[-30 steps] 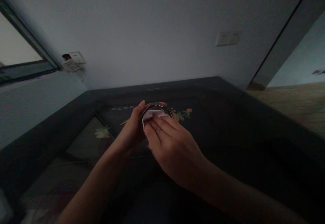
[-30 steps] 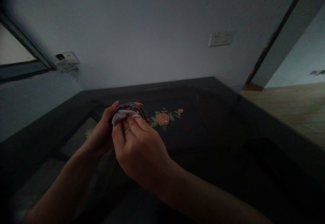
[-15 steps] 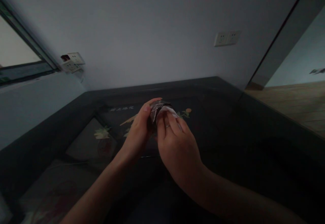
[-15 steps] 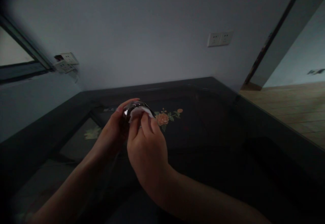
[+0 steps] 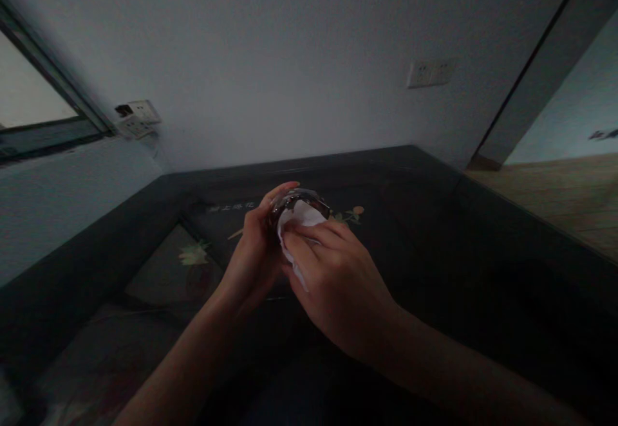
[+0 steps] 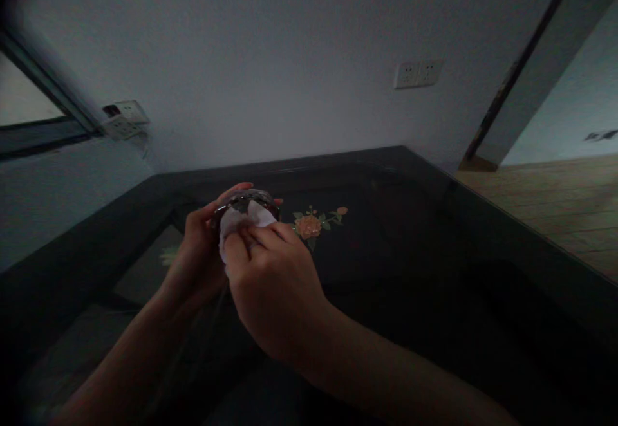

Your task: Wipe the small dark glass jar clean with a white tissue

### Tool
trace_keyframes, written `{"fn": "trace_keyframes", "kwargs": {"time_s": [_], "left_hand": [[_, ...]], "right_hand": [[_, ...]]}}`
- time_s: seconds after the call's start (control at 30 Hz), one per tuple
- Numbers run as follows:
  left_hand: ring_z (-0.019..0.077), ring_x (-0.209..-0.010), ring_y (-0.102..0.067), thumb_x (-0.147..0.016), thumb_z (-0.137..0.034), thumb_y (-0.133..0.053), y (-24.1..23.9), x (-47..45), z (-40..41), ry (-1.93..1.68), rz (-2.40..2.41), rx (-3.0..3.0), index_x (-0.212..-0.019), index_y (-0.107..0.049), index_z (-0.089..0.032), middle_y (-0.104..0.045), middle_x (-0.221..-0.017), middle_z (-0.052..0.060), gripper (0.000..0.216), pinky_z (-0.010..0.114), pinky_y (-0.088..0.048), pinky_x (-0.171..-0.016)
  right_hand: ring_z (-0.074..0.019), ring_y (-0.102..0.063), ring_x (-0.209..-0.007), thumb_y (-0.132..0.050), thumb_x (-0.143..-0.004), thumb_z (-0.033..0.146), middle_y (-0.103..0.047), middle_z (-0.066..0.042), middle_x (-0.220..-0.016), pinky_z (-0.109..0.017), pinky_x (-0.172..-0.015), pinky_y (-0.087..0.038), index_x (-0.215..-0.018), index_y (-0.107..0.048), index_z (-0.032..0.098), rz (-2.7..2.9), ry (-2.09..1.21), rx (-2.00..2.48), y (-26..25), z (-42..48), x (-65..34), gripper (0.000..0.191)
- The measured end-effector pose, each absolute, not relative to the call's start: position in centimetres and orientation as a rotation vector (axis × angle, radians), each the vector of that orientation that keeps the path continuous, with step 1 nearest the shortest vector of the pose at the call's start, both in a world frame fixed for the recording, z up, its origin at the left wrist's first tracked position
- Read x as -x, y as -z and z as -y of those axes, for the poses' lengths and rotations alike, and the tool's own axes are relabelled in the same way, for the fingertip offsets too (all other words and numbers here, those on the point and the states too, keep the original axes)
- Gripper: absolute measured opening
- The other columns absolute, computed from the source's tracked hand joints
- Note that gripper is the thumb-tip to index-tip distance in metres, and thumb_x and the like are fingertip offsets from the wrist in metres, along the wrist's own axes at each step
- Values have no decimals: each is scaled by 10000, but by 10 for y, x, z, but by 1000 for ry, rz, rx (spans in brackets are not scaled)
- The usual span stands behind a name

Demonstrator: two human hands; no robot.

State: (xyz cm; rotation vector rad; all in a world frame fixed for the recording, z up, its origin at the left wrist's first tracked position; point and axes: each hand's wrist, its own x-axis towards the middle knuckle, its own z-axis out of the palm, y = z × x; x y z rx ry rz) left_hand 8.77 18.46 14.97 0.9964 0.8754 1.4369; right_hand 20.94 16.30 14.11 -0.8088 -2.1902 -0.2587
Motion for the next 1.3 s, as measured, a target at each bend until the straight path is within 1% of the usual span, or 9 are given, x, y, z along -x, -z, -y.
{"fn": "trace_keyframes", "kwargs": {"time_s": [0.13, 0.2, 0.37, 0.57, 0.77, 0.93, 1.03, 1.13, 1.3], "left_hand": [[224, -1014, -665, -907, -369, -345, -151, -89, -186, -1429, -862, -937, -1174, -558, -199, -721, -1013, 55, 382, 390, -446, -1007], [219, -1040, -657, -910, -371, -352, -149, -91, -186, -1423, -863, -926, -1180, -559, -198, -721, -1014, 52, 382, 385, -425, -1033], [215, -1036, -658, -921, -346, -355, -144, -94, -185, -1472, -888, -960, -1133, -575, -214, -722, -1013, 39, 333, 374, -464, -988], [204, -995, -666, -924, -363, -359, -138, -91, -189, -1434, -890, -970, -1130, -566, -202, -717, -1002, 47, 333, 343, -487, -943], [195, -963, -671, -934, -354, -337, -139, -90, -188, -1448, -890, -987, -1144, -570, -210, -716, -1006, 44, 346, 316, -512, -877], [207, -1014, -658, -930, -365, -343, -139, -91, -189, -1433, -921, -938, -1150, -578, -191, -716, -1015, 57, 366, 340, -479, -951], [212, -1034, -654, -928, -372, -342, -139, -93, -189, -1432, -917, -933, -1156, -572, -181, -716, -1028, 59, 376, 353, -457, -988], [207, -1008, -665, -925, -366, -353, -140, -94, -187, -1471, -921, -977, -1153, -570, -196, -720, -1022, 46, 358, 344, -477, -958], [214, -978, -674, -906, -378, -377, -142, -93, -186, -1504, -918, -1008, -1128, -571, -203, -725, -998, 50, 343, 355, -498, -921]], "right_hand": [[-249, -594, -1145, -440, -942, 102, -677, -160, -1183, -372, -1040, -421, -1182, -614, 15, 2143, 434, 791, -135, -165, -205, 309], [-272, -583, -1176, -424, -943, 85, -663, -188, -1201, -381, -1056, -418, -1217, -595, -16, 2135, 539, 862, -132, -166, -203, 338], [-310, -610, -1142, -435, -926, 64, -666, -228, -1174, -400, -1019, -465, -1221, -594, -46, 2146, 602, 1008, -133, -163, -204, 353], [-288, -597, -1154, -491, -922, 126, -671, -189, -1184, -401, -1041, -451, -1208, -608, 10, 2202, 422, 955, -135, -166, -206, 330], [-288, -635, -1066, -468, -914, 77, -705, -195, -1072, -401, -986, -486, -1167, -617, -13, 2145, 423, 1005, -138, -165, -206, 307], [-257, -634, -1049, -477, -921, 120, -703, -170, -1092, -393, -981, -492, -1101, -637, 35, 2174, 269, 892, -142, -164, -207, 255], [-266, -622, -1085, -474, -921, 108, -690, -198, -1113, -388, -1000, -482, -1113, -633, 14, 2135, 324, 895, -139, -165, -206, 267], [-288, -630, -1079, -474, -904, 55, -689, -222, -1096, -391, -1007, -478, -1114, -637, -18, 2097, 431, 956, -137, -164, -205, 276], [-275, -649, -1040, -456, -909, 46, -710, -197, -1051, -394, -1019, -475, -1108, -652, -15, 2115, 443, 922, -137, -164, -205, 286]]}}
